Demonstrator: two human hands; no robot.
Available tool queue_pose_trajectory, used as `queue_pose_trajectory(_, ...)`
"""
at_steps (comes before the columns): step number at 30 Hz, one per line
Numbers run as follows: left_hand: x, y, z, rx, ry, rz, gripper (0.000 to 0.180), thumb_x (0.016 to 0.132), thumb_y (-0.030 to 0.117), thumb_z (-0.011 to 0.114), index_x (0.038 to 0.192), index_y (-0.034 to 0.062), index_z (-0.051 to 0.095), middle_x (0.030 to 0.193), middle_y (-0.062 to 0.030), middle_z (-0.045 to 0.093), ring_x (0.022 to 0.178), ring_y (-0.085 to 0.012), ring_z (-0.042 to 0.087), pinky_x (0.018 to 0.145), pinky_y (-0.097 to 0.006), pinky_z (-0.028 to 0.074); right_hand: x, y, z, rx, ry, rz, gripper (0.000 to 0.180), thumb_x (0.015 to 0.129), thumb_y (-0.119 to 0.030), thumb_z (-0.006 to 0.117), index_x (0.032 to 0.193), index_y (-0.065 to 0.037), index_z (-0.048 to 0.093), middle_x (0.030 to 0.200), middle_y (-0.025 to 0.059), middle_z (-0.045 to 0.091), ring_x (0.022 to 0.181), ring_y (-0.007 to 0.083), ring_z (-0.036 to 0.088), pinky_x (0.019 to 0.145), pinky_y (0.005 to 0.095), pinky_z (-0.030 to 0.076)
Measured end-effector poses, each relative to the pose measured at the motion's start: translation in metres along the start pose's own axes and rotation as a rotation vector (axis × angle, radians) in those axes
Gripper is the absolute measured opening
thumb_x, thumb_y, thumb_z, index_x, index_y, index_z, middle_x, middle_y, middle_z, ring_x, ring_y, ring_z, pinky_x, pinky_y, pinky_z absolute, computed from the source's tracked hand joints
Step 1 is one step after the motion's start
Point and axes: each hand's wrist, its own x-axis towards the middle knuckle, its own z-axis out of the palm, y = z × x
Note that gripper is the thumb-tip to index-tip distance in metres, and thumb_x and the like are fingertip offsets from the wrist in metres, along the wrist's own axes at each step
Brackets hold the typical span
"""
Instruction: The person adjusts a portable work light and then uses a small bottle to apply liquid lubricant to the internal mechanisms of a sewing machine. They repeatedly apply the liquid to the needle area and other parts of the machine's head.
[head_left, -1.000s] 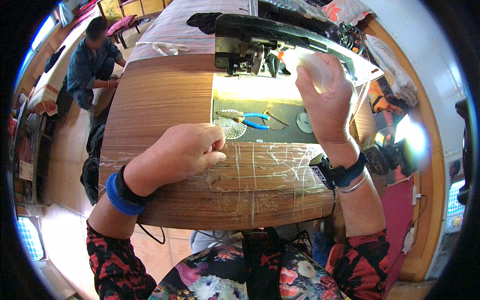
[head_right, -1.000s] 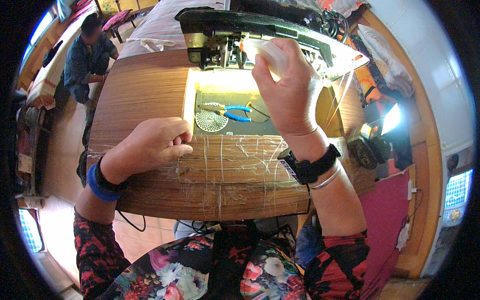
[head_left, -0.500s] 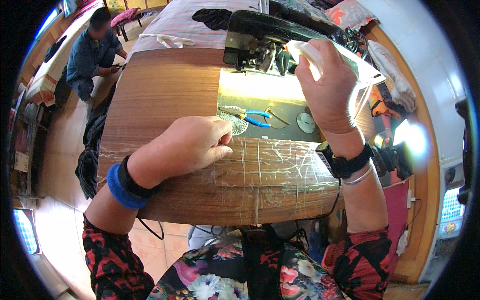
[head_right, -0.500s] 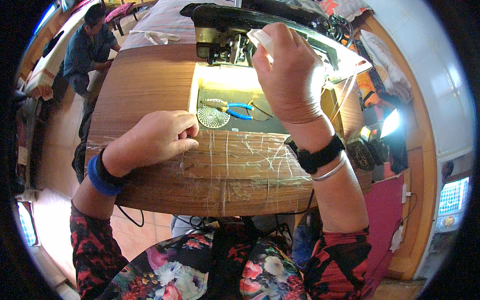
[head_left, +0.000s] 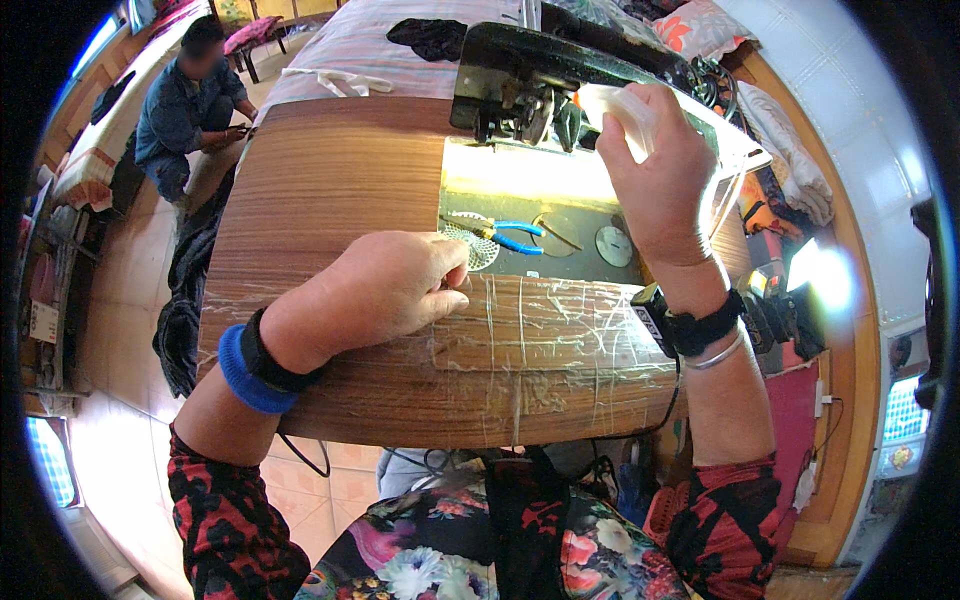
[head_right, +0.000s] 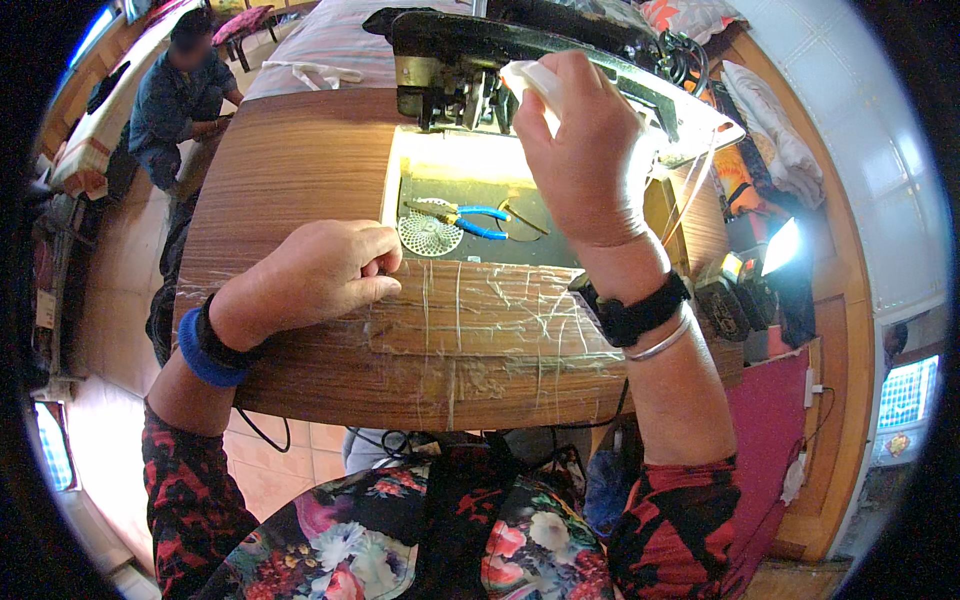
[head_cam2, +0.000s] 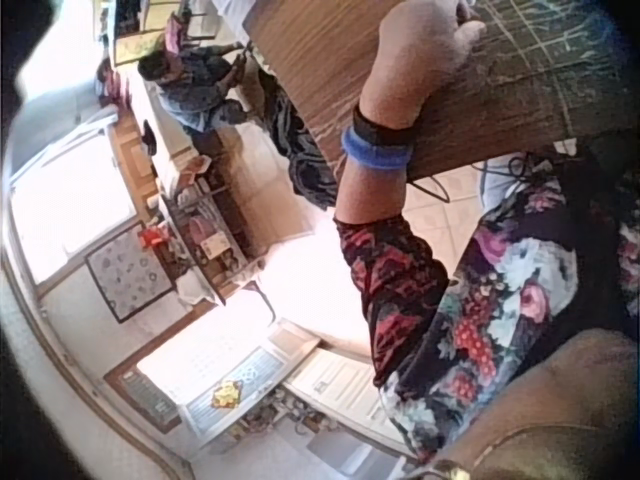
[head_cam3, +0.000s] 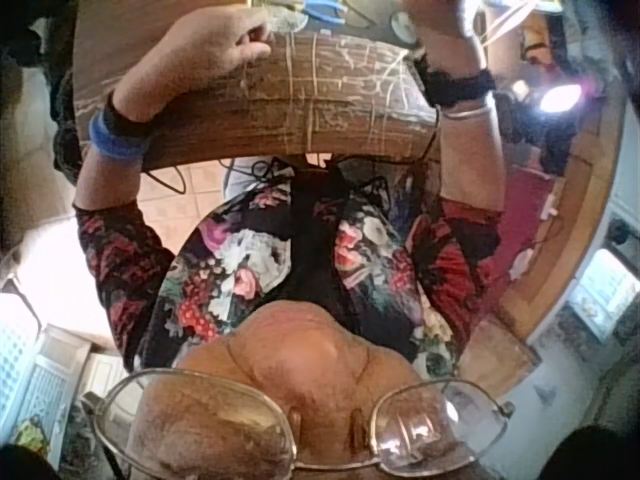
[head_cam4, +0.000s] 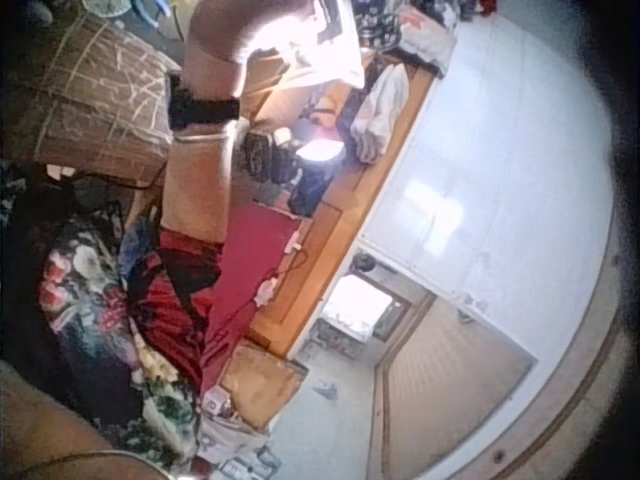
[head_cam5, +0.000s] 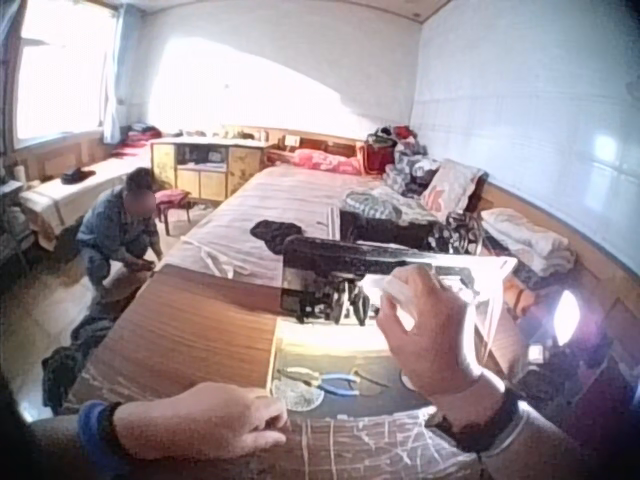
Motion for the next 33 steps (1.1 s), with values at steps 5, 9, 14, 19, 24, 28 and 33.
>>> queue_pose_trajectory(5,0.000,0.000,0.000,0.013,0.000,-0.008,0.019,0.090,0.018,0.074,0.094,0.0038,0.061,0.081,-0.0162,0.066,0.077,-0.0337,0.068,0.068,-0.043,0.051,-0.017,-0.006,-0.008,0.154,0.130,0.179,0.025,0.089,-0.008,0.075,0.110,-0.003,0.065,0.094,0.0097,0.073,0.085,0.0178,0.071,0.079,0.0323,0.056)
queue_pose_trajectory(9,0.001,0.000,0.001,-0.010,0.011,0.000,0.019,0.089,0.018,0.074,0.095,0.0042,0.062,0.081,-0.0163,0.067,0.077,-0.0345,0.068,0.068,-0.043,0.051,-0.021,-0.008,-0.013,0.309,0.178,0.324,0.029,0.090,-0.010,0.078,0.114,-0.002,0.064,0.101,0.0076,0.072,0.093,0.0146,0.069,0.085,0.0298,0.056)
queue_pose_trajectory(14,0.001,0.001,0.000,0.013,-0.031,-0.049,0.018,0.090,0.022,0.070,0.092,0.0064,0.061,0.084,-0.0180,0.067,0.083,-0.0405,0.067,0.072,-0.049,0.051,-0.027,-0.015,-0.021,0.521,0.273,0.443,0.033,0.093,-0.012,0.078,0.120,-0.001,0.062,0.108,0.0045,0.070,0.097,0.0112,0.067,0.086,0.0258,0.056)
queue_pose_trajectory(19,0.001,0.003,0.000,-0.024,-0.005,-0.024,0.019,0.090,0.022,0.070,0.092,0.0056,0.061,0.083,-0.0176,0.067,0.082,-0.0404,0.067,0.071,-0.049,0.050,-0.031,-0.009,-0.027,0.565,0.314,0.488,0.032,0.093,-0.013,0.078,0.118,-0.001,0.063,0.108,0.0054,0.070,0.096,0.0105,0.067,0.086,0.0253,0.055)
queue_pose_trajectory(24,0.001,0.004,-0.001,0.000,0.007,-0.014,0.020,0.091,0.022,0.071,0.093,0.0054,0.061,0.084,-0.0172,0.067,0.082,-0.0401,0.067,0.071,-0.048,0.050,-0.034,0.003,-0.041,0.479,0.371,0.527,0.029,0.093,-0.014,0.079,0.114,-0.001,0.064,0.106,0.0052,0.070,0.094,0.0109,0.067,0.083,0.0258,0.056)
queue_pose_trajectory(28,-0.001,0.007,-0.002,-0.023,0.002,-0.021,0.019,0.091,0.022,0.072,0.094,0.0054,0.062,0.085,-0.0169,0.067,0.083,-0.0394,0.067,0.072,-0.047,0.050,-0.060,0.006,-0.059,0.556,0.374,0.633,0.029,0.093,-0.015,0.079,0.113,-0.001,0.063,0.107,0.0056,0.070,0.093,0.0112,0.066,0.083,0.0266,0.056)
queue_pose_trajectory(33,0.001,0.009,-0.005,0.007,-0.012,-0.015,0.020,0.092,0.022,0.072,0.095,0.0051,0.062,0.086,-0.0168,0.068,0.084,-0.0384,0.067,0.072,-0.047,0.050,-0.090,0.011,-0.065,0.581,0.427,0.777,0.031,0.093,-0.014,0.078,0.116,0.000,0.062,0.107,0.0058,0.068,0.093,0.0117,0.065,0.085,0.0258,0.056)
